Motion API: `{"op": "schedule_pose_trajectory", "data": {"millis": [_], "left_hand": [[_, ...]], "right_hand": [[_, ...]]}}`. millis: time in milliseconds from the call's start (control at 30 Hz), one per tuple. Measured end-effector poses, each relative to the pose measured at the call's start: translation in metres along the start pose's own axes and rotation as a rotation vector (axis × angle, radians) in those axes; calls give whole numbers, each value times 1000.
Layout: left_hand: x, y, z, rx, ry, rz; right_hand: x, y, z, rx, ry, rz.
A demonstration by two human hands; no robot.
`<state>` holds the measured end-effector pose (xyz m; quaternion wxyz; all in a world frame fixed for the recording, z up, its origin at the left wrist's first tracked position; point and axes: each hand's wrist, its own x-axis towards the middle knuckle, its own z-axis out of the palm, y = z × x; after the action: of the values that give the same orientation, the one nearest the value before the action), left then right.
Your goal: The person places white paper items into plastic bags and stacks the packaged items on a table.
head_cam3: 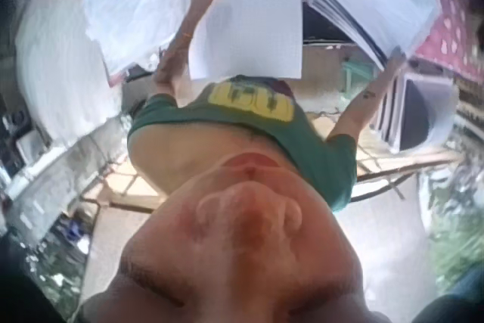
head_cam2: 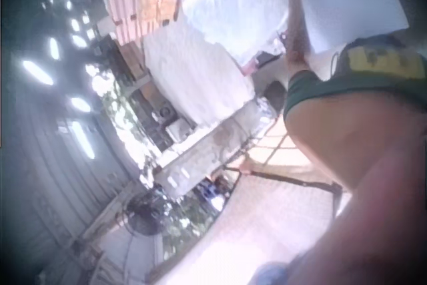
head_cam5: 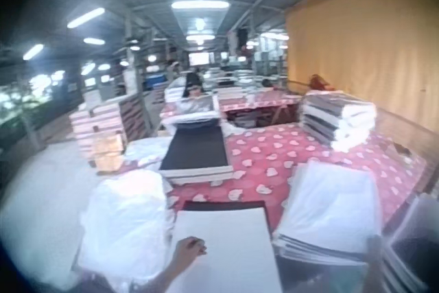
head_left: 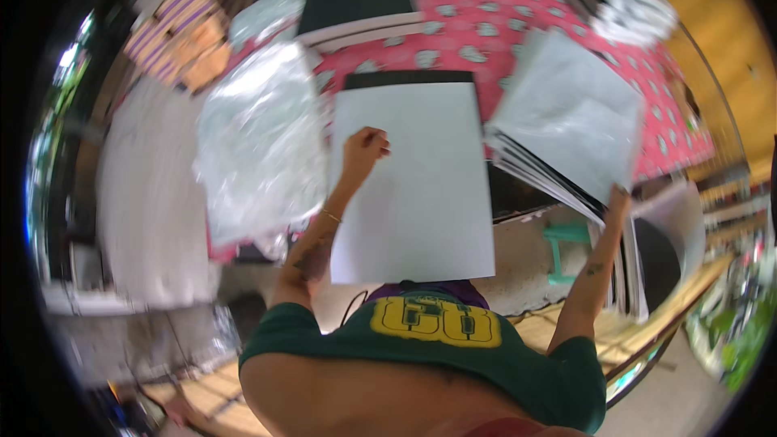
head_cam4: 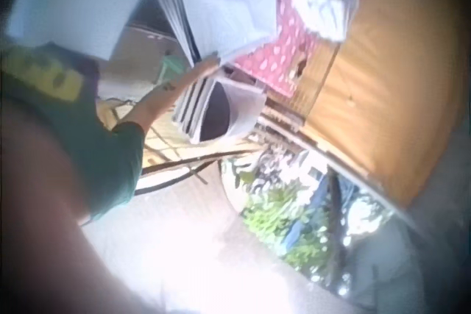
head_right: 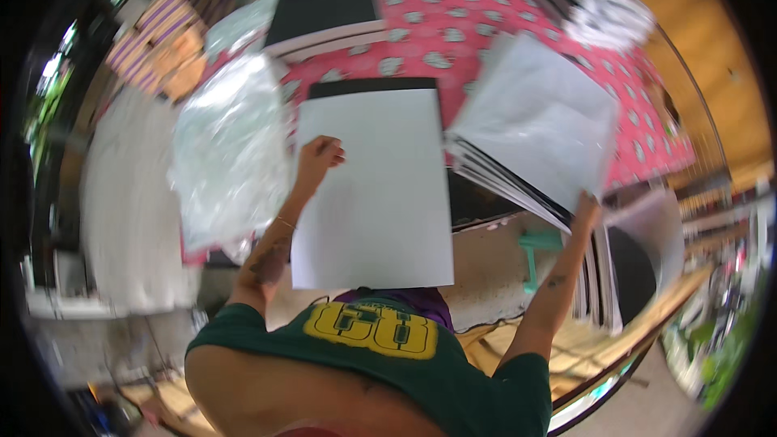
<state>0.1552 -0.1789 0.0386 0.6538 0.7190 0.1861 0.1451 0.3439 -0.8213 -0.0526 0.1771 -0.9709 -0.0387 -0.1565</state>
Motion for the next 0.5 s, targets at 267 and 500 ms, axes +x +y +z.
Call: {"op": "schedule_pose_trajectory", "data": {"millis": [267, 500], "left_hand": [[-102, -13, -283, 1080, 612, 132], [-82, -54, -318, 1672, 5, -381]], "right_hand": [[-211, -397, -53, 180, -692, -935], [-222, -425, 3, 182, -700, -1071]]}}
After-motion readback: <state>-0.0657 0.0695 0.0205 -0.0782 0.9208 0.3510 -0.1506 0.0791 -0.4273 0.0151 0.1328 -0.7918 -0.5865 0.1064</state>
